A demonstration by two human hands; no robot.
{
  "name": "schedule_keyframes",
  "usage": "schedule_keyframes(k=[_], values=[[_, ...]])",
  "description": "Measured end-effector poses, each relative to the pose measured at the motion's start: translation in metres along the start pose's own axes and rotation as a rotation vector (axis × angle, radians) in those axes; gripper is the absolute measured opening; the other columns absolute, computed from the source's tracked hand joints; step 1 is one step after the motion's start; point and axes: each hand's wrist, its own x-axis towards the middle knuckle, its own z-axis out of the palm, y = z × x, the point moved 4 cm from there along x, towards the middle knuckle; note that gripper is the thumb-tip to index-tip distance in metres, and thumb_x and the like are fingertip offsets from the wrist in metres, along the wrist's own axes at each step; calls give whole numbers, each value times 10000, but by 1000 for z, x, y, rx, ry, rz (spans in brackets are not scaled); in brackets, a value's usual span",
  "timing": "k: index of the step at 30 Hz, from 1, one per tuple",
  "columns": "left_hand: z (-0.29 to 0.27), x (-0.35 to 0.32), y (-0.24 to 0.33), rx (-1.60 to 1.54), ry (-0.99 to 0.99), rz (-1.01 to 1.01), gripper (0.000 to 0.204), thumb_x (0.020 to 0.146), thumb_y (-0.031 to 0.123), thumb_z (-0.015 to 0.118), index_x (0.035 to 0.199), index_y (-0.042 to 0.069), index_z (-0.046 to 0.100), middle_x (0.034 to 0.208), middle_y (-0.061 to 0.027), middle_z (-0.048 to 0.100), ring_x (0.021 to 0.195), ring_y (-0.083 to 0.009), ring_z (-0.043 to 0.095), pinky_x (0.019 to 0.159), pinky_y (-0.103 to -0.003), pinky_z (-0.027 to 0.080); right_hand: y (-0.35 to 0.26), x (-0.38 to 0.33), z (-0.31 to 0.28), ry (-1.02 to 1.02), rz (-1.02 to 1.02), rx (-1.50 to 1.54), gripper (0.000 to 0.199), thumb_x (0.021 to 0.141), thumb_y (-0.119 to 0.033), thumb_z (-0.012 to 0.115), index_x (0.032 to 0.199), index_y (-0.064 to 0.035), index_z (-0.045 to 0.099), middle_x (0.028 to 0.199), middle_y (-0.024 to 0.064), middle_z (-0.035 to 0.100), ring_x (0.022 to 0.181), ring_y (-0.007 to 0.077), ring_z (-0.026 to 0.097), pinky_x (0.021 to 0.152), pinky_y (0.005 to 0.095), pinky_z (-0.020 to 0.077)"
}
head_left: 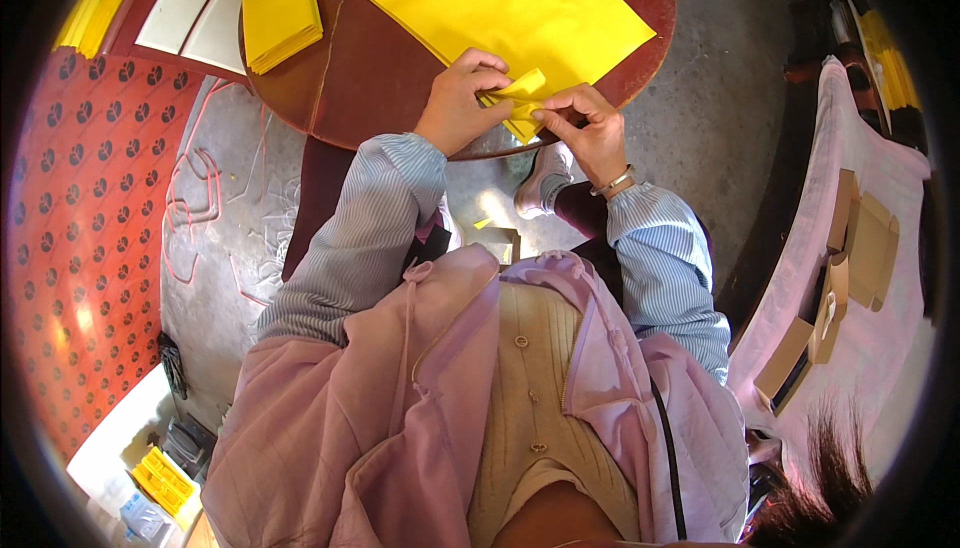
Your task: The person folds yellow paper sheets on a round wooden table. They fold each sheet in half, then fold the edges inward to create a smaller rectangular shape, and stack the finished pieces.
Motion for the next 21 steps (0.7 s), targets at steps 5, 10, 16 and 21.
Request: schedule_keyframes(k=[5, 10, 16, 21], values=[[4, 4, -2, 16, 59, -31, 206, 866, 167, 834, 973, 3, 767, 1138, -84, 699, 993, -236, 710, 861, -322, 568, -7, -1, -2, 32, -56, -69, 214, 864, -42, 869, 1041, -5, 755, 889, 12, 653, 769, 86, 662, 692, 235, 548], [4, 5, -6, 14, 34, -52, 205, 891, 187, 820, 981, 10, 772, 1135, -88, 702, 999, -241, 712, 871, -324, 564, -12, -2, -2, 47, -147, -70, 156, 866, -39, 858, 995, -8, 776, 894, 30, 685, 747, 98, 667, 665, 239, 540], [1, 5, -6, -22, 15, -18, 179, 901, 174, 792, 1004, 28, 775, 1145, -87, 694, 1005, -253, 713, 871, -333, 566, -5, -2, -3, 2, -21, -28, 129, 893, -46, 838, 993, 8, 779, 917, 55, 712, 810, 129, 715, 711, 256, 579], [-2, 3, -3, -66, -13, -23, 181, 863, 154, 789, 1008, 45, 792, 1155, -81, 681, 983, -252, 718, 859, -349, 581, -5, -1, -2, 12, -22, -14, 132, 891, -58, 844, 984, 8, 778, 914, 46, 712, 794, 119, 701, 709, 253, 569]])
